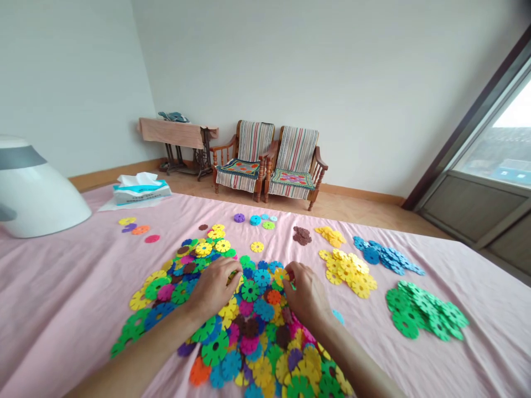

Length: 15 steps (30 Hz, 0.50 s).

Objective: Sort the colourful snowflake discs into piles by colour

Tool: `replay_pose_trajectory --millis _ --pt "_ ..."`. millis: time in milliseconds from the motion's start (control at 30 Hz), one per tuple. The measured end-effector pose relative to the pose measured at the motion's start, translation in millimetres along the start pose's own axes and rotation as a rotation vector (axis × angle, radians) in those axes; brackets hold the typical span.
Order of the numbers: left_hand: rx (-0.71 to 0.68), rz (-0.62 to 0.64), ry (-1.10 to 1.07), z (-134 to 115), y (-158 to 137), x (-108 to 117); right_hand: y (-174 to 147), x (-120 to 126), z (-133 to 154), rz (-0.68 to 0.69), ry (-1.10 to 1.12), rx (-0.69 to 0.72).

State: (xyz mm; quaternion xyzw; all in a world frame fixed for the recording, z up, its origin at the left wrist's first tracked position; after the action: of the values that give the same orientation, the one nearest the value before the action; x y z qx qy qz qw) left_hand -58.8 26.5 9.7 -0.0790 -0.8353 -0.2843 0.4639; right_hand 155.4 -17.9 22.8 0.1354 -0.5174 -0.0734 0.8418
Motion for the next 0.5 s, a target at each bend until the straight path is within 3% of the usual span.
replay_pose_trajectory --millis 100,267,500 --pt "0.001 -0.013 -0.01 0.4 0.0 -0.5 -1.5 4.8 7.4 -0.059 -0.032 0.038" --pt "0.007 -0.017 -0.012 -0.6 1.0 0.4 -5.1 -8.1 38.6 0.077 0.045 0.23" --pt "-0.013 -0.008 0.001 -0.5 0.7 1.2 -4.4 -22.3 47.1 0.046 0.139 0.212"
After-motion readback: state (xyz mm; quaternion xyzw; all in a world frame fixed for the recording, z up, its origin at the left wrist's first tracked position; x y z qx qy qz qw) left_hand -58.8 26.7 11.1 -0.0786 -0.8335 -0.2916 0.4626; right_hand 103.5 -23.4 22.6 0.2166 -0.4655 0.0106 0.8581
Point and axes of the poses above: each hand's wrist, its own y-axis towards the middle knuckle, its own x-axis out of the back of the hand, z = x × y, the point moved 1 cm from there along y, towards the middle knuckle, and after that the axes turned 2 degrees about x, right-handed, at the moved point
